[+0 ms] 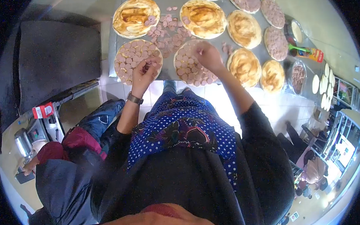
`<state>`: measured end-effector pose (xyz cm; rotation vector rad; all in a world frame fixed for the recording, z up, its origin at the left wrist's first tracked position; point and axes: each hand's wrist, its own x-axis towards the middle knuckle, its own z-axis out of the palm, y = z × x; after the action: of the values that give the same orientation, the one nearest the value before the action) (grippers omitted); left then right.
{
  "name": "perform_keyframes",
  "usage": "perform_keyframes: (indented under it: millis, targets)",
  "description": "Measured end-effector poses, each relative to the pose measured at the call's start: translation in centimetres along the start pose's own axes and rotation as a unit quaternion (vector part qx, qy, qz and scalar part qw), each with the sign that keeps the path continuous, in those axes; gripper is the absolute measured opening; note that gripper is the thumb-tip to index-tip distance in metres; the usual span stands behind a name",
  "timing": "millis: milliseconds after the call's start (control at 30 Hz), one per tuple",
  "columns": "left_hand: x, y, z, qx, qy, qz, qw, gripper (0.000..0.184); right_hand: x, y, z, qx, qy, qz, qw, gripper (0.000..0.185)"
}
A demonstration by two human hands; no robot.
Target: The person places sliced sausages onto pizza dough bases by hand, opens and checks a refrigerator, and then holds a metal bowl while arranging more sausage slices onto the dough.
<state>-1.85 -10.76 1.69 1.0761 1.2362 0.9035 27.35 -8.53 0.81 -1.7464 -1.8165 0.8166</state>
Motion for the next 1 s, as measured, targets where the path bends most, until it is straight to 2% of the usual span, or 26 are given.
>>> perform_keyframes:
  millis: [67,133,200,367,467,533,667,700,733,800,833,900,933,1000]
  targets:
    - [-0.4,0.2,-0.8,-0.022,0.01,0.015,1.0,0.02,3.1,-1.1,1.1,0.043,0.007,-0.036,0.998,0.015]
    - [-0.9,0.2,-1.7,-0.009,0.024,-0.037,0.999,0.02,6.6,-0.9,2.7,0.067,0.001,-0.06,0.996,0.015]
    - [-1.3,0.2,-2.4,-0.011,0.035,-0.027,0.999,0.021,9.5,-0.7,4.4,-0.049,0.003,-0.086,0.995,0.016]
    - [-1.7,-1.9,-4.6,0.01,0.053,-0.016,0.998,0.023,13.9,-3.4,6.3,-0.135,0.024,-0.099,0.986,0.014]
    - [-1.8,-2.3,-5.5,0.008,0.091,0.028,0.995,0.022,15.1,-3.1,7.3,-0.196,0.034,-0.127,0.972,0.016]
    - [-2.2,-1.2,-5.8,0.101,0.096,0.027,0.99,0.021,15.8,-2.5,7.6,-0.223,0.046,-0.15,0.962,0.019]
    - [-2.3,-0.6,-5.7,0.103,0.08,0.008,0.991,0.022,15.8,-3.0,6.5,-0.163,0.005,-0.066,0.984,0.021]
    - [-2.2,-0.7,-5.5,0.106,0.089,0.028,0.99,0.021,15.5,-3.2,6.2,-0.142,0.001,-0.026,0.989,0.022]
    - [-2.2,-0.8,-5.4,0.11,0.097,0.048,0.988,0.021,15.1,-3.0,6.3,-0.142,0.001,-0.027,0.99,0.022]
    - [-2.1,-1.1,-5.0,0.096,0.099,0.058,0.989,0.021,14.1,-2.2,6.7,-0.155,0.003,-0.216,0.964,0.03]
    - [-2.0,-1.4,-4.8,0.081,0.1,0.066,0.989,0.021,13.8,-1.8,7.2,-0.156,0.004,-0.214,0.964,0.03]
    - [-2.0,-1.6,-4.6,0.063,0.084,0.049,0.993,0.021,13.5,-2.0,8.3,-0.186,0.056,-0.308,0.931,0.035]
    - [-2.1,-1.6,-4.5,0.044,0.07,0.032,0.996,0.021,13.4,-2.2,8.4,-0.186,0.057,-0.306,0.932,0.035]
    - [-2.1,-1.4,-4.3,0.062,0.07,0.035,0.995,0.021,13.4,-2.8,8.2,-0.11,0.021,-0.162,0.981,0.033]
